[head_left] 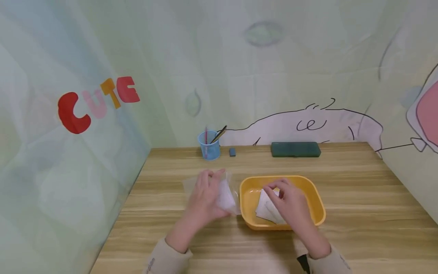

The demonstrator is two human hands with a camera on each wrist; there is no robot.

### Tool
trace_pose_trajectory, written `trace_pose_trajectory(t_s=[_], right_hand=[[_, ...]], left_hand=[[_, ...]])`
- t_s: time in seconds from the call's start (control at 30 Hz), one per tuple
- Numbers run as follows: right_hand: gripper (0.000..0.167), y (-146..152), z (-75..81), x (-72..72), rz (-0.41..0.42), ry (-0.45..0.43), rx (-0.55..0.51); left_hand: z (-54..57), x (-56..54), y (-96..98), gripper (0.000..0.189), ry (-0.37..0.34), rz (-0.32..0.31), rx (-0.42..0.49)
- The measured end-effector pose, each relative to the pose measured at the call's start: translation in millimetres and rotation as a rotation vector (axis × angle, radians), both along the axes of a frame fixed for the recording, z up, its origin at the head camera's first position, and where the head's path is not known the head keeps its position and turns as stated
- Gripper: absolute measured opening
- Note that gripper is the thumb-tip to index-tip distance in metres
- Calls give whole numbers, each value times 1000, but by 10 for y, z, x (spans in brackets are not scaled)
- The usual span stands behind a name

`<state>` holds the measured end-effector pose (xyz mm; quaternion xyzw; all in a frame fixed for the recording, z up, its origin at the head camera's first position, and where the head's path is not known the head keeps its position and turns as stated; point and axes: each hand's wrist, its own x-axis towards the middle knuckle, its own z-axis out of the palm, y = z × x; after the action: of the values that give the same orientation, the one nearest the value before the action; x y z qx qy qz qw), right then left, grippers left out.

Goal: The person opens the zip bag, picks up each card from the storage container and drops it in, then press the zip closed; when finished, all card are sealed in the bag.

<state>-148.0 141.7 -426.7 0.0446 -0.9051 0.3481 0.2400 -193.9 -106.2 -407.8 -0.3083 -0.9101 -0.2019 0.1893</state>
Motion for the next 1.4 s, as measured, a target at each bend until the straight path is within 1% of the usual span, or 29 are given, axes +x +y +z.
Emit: trace_pose_trajectory(t_s=[0.1, 0.17, 0.23, 0.33, 0.47, 0.57, 0.73, 0.9, 1.03, 1.13, 1.23, 1.3, 1.4], right_hand=[[16, 266, -109, -30, -26, -175, 110], [22, 395, -192, -39, -33, -291, 188], [30, 478, -268, -43, -38, -387, 256], [44, 537, -384, -73, -39, -477, 312], [61, 554, -486, -136, -43, -558, 311], [67, 553, -500, -164, -53, -602, 307], [70, 563, -498, -194, -51, -629, 289], [71, 588, -493, -215, -50, -645, 230], [73, 594, -487, -219, -59, -619, 196], [70, 605, -456, -211, -66, -582, 171], [57, 628, -379, -188, -53, -533, 149], [43, 647, -311, -171, -31, -489, 143], [23, 667, -207, -145, -7, -436, 165]], left_hand=[[-3, -41, -61, 125, -59, 29, -13], [-1, -61, -91, 127, -95, 50, -34], [0, -75, -110, 128, -118, 63, -49], [-9, -93, -120, 129, -134, 68, -67], [-43, -112, -118, 128, -131, 60, -68], [-73, -119, -120, 127, -126, 58, -70], [-116, -117, -124, 126, -127, 61, -77], [-130, -107, -120, 125, -117, 57, -77], [-132, -96, -117, 125, -120, 64, -85], [-136, -90, -114, 126, -132, 68, -88], [-141, -92, -112, 127, -139, 73, -93], [-141, -92, -115, 127, -141, 77, -94], [-142, -93, -124, 126, -138, 81, -93]])
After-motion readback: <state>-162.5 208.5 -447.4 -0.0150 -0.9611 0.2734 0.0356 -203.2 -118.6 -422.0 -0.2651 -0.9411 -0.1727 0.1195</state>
